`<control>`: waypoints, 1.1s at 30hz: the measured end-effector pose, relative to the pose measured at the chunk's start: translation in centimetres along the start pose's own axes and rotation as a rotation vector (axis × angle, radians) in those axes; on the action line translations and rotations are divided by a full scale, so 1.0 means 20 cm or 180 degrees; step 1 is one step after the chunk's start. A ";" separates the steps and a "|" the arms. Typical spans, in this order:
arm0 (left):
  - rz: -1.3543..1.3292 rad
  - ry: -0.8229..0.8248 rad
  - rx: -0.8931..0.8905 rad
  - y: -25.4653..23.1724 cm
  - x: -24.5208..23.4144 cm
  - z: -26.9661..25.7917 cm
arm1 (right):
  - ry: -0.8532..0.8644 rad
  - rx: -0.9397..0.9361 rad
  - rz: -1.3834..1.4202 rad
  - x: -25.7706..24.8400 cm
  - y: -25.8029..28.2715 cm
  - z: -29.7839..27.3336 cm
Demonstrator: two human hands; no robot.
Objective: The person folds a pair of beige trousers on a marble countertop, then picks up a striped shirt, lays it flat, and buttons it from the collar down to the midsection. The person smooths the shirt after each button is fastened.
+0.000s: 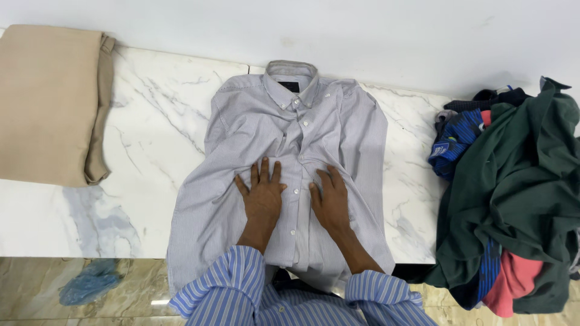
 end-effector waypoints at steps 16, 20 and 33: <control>0.0318 -0.0858 0.1230 -0.17 -0.03 -0.44 | -0.0257 0.0909 -0.0302 -0.22 0.06 -0.25; 0.0198 -0.0810 0.1240 -0.16 -0.02 -0.50 | -0.0451 0.0770 -0.0418 -0.27 0.12 -0.32; -0.0440 -0.0527 0.1225 -0.15 -0.02 -0.72 | 0.0827 0.2046 0.0828 -0.30 0.10 -0.45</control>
Point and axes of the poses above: each hand's wrist, its own z-axis towards the middle knuckle, its own x-axis out of the palm, y = z × x, the point moved 5 cm from there along z, towards the middle knuckle, and after that the axes turned 10 degrees about x, right-handed, at the moved point
